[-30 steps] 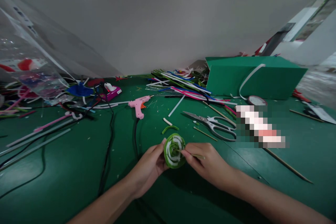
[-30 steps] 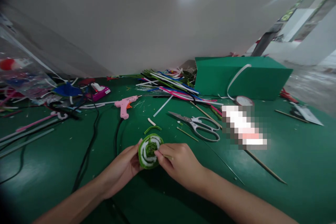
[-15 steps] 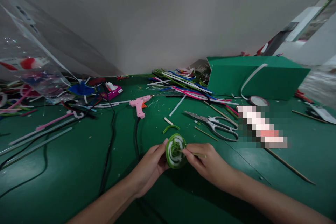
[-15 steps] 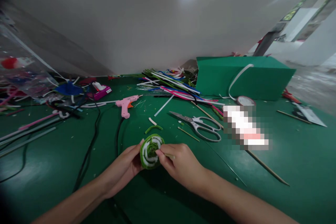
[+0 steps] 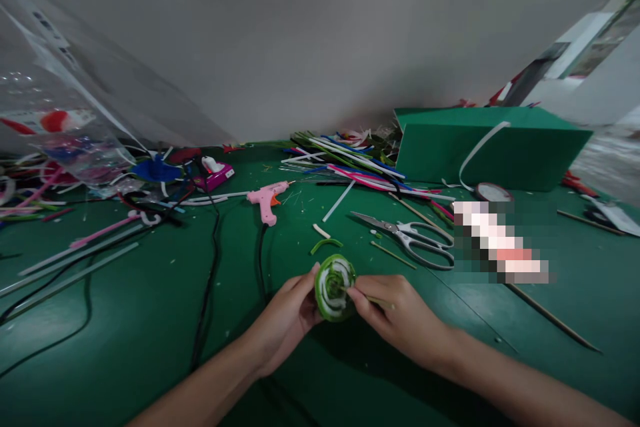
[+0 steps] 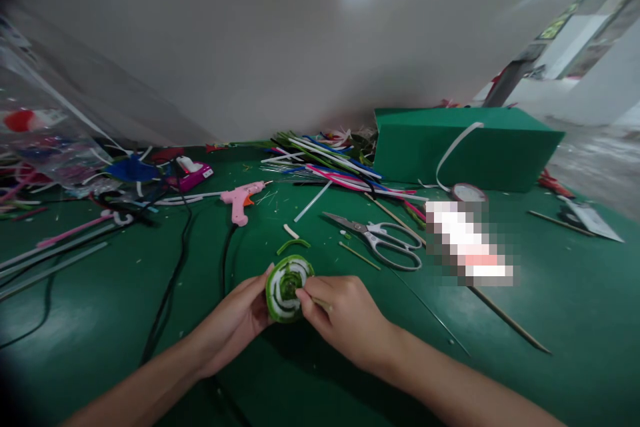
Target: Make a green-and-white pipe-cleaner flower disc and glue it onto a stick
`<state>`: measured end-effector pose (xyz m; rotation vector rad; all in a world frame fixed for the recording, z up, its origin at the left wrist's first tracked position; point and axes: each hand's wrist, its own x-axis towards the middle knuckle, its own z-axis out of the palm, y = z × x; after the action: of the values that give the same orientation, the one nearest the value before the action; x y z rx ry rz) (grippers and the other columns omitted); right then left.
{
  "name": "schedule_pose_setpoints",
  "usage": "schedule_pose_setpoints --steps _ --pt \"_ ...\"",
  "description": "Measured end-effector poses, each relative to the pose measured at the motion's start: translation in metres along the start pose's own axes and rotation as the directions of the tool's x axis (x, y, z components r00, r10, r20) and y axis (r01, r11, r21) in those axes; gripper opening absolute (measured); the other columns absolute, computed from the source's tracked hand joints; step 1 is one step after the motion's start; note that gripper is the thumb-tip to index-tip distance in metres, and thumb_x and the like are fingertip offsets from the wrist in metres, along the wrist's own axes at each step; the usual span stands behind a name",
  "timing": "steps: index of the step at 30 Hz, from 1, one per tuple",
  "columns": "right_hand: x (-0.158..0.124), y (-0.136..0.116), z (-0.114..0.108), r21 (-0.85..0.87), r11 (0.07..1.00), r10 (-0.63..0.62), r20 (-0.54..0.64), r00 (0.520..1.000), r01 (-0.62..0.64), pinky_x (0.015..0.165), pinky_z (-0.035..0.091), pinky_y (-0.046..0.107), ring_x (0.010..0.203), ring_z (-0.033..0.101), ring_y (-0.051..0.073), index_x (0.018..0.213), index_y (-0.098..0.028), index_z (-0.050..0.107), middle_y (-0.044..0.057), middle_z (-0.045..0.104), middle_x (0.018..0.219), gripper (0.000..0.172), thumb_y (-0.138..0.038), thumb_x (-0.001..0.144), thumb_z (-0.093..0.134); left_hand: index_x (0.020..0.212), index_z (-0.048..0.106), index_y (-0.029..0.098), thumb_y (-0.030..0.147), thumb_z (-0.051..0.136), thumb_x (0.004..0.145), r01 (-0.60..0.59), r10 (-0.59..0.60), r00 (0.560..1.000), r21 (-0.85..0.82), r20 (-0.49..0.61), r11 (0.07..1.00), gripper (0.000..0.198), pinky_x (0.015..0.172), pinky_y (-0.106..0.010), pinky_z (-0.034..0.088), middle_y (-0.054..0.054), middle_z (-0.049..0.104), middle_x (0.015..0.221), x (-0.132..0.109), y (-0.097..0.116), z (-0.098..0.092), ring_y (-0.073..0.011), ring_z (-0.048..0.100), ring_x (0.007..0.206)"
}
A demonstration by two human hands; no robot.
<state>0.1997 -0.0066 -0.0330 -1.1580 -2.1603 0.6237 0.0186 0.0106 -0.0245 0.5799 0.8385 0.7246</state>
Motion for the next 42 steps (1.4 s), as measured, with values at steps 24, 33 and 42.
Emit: schedule_pose_setpoints --steps 24,33,42 --pt "0.0009 0.0022 -0.0021 -0.005 1.0 0.028 -0.026 0.999 -0.028 0.052 0.026 0.022 0.051 0.032 0.009 0.059 -0.019 0.037 -0.004 0.037 0.056 0.032 -0.023 0.091 0.037 0.095 0.067 0.011 0.029 0.052 0.087 -0.026 0.025 0.996 0.018 0.08 0.999 0.025 0.083 -0.033 0.044 -0.01 0.07 0.089 0.0006 0.0017 -0.0014 -0.0182 0.061 0.083" --pt "0.0022 0.0002 -0.0044 0.015 1.0 0.004 0.007 1.0 -0.005 0.049 0.024 0.022 0.049 0.028 0.009 0.057 -0.018 0.04 -0.004 0.034 0.054 0.034 -0.023 0.091 0.037 0.095 0.068 0.011 0.029 0.052 0.087 -0.033 0.031 0.996 0.023 0.081 0.999 0.025 0.079 -0.03 0.045 -0.009 0.07 0.087 0.0025 0.0013 -0.0014 -0.0164 0.061 0.078" --pt "0.0009 0.0009 -0.004 -0.022 1.0 -0.007 0.016 1.0 0.008 0.049 0.026 0.022 0.048 0.03 0.009 0.059 -0.018 0.044 -0.003 0.039 0.054 0.035 -0.025 0.092 0.035 0.095 0.068 0.011 0.031 0.054 0.085 -0.038 0.035 0.997 0.038 0.072 0.999 0.026 0.078 -0.031 0.045 -0.011 0.07 0.089 -0.0003 0.002 0.0 -0.019 0.061 0.081"
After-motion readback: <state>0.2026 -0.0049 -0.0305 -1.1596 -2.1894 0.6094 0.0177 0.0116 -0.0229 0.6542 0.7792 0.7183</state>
